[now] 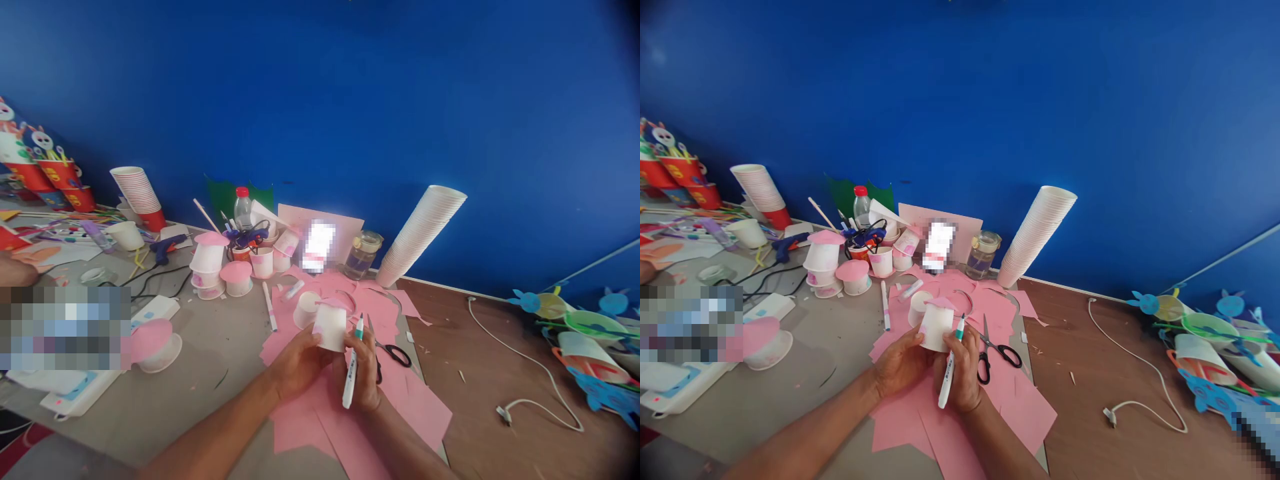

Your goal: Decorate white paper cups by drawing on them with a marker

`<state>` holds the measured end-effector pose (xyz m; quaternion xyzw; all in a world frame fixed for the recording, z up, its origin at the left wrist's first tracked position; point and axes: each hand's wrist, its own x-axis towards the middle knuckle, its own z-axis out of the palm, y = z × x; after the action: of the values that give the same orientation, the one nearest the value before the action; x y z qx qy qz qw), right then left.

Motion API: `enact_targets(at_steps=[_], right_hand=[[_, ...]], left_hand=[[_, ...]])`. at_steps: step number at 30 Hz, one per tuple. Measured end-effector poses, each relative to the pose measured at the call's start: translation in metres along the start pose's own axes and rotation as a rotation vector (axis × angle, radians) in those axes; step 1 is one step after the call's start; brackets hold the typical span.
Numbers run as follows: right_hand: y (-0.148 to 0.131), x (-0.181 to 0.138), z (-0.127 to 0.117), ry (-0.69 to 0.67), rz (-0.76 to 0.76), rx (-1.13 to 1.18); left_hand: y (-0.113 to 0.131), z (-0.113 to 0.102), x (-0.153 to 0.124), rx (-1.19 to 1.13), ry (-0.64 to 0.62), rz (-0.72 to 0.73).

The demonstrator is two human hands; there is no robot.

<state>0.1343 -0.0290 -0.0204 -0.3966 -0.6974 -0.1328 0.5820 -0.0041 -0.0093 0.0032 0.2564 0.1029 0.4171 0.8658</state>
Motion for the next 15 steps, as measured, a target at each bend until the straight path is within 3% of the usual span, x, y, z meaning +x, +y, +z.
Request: enact_targets(at_steps=[7,10,15], right_hand=[[-0.016,-0.001,-0.003,-0.045,0.023,0.107],[-0.016,-0.001,-0.002,-0.029,0.168,0.209],[-0.003,-0.002,0.005,0.12,0.418,0.308]], left_hand=[[0.002,-0.005,-0.005,-0.019,0.033,-0.012],[0.004,0.0,-0.005,0.022,0.036,0.003],[0.003,0.002,-0.005,0.044,0.021,-0.02]])
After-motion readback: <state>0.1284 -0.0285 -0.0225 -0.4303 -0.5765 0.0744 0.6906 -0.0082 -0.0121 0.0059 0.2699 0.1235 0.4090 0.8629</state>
